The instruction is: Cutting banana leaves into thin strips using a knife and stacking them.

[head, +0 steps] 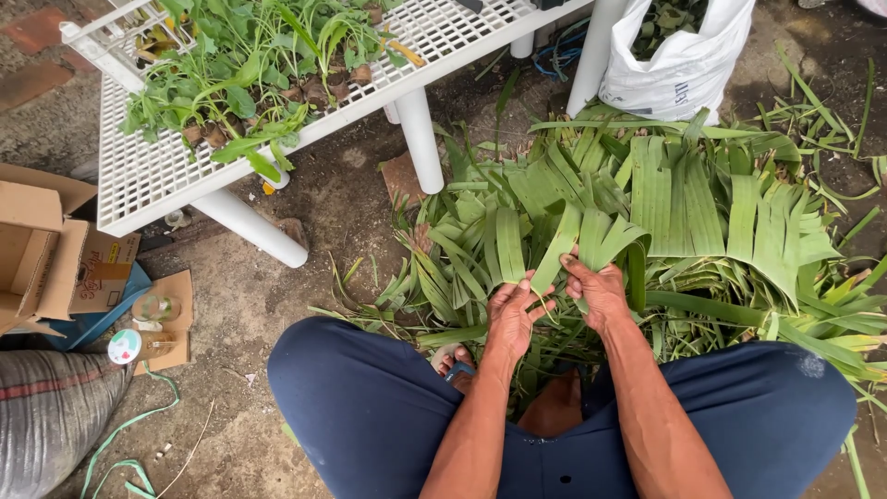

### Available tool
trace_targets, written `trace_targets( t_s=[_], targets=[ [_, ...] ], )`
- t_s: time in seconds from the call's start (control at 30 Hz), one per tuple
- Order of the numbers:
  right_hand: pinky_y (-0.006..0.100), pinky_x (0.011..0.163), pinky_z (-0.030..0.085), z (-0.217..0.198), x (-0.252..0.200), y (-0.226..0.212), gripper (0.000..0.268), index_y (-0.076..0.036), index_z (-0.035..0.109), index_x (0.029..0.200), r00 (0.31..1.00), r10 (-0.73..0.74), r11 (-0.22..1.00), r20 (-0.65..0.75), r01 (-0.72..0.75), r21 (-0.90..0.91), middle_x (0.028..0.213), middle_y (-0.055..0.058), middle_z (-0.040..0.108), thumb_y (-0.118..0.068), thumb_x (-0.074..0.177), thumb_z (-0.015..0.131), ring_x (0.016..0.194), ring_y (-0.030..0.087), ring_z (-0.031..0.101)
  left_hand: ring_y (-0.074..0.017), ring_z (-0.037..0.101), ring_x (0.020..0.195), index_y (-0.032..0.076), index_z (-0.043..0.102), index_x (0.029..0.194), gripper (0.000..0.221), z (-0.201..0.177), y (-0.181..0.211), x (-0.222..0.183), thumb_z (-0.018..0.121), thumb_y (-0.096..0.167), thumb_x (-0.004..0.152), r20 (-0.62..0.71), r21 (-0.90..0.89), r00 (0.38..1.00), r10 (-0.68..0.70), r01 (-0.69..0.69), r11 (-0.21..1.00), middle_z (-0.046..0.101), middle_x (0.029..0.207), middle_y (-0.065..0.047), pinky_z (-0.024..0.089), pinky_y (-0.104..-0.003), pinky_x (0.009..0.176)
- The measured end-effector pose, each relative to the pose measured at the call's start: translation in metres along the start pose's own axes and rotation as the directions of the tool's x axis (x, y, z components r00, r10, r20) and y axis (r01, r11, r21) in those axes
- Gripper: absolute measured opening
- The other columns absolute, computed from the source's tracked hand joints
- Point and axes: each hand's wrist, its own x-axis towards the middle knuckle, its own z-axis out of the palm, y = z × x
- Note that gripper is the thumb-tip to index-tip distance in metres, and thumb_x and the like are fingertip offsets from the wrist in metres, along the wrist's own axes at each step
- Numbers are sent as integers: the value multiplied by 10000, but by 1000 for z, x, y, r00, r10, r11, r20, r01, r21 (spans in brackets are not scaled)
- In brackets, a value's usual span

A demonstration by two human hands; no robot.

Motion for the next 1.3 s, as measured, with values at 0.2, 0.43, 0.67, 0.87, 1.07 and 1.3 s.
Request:
trace_targets(
  t_s=[0.2,0.43,0.67,0.87,1.07,1.3],
  targets=[
    [172,360,378,2,-2,0,157,-34,720,967,1000,7,1000,-6,-6,13,650,10,574,15,844,804,425,28,442,-414,732,1017,29,717,1252,290,-3,-4,3,698,144,986,-15,32,1000,14,-14,999,734,1162,-239,678,-489,788],
    [178,348,390,-1,-1,7,137,-23,714,951,999,47,999,15,-47,3,667,17,588,11,852,801,419,30,447,-409,730,1023,13,707,1249,286,2,2,0,681,133,990,-34,-34,999,31,-32,999,734,1152,-232,679,-507,807],
    [184,351,373,-12,4,25,121,-12,713,929,998,50,998,32,-48,-51,667,38,609,18,844,794,422,33,441,-325,742,892,61,694,1118,187,17,10,-6,632,211,1026,-55,-151,997,-59,50,987,747,987,-161,660,-429,723],
    [189,356,381,-22,9,33,95,-9,704,977,995,85,990,56,-78,-117,764,84,676,-37,902,756,432,34,443,-135,575,585,69,679,1041,172,0,-13,12,795,134,931,-149,-73,987,-56,46,996,624,750,-28,397,-208,434],
    [179,482,464,-18,-2,-47,271,-134,647,1236,983,-11,990,-181,-15,-143,863,20,703,-316,1131,476,522,24,506,-153,532,521,35,642,1088,186,-42,-31,21,717,159,972,-500,90,865,-53,113,989,540,704,-55,413,-248,414],
    [174,509,504,-48,8,-50,284,-150,649,1217,969,-84,996,-231,80,-26,804,-25,698,-367,1137,482,517,9,529,-178,548,480,81,586,968,185,-70,-42,33,708,219,966,-671,75,733,-110,215,974,510,656,-67,428,-274,393]
  ],
)
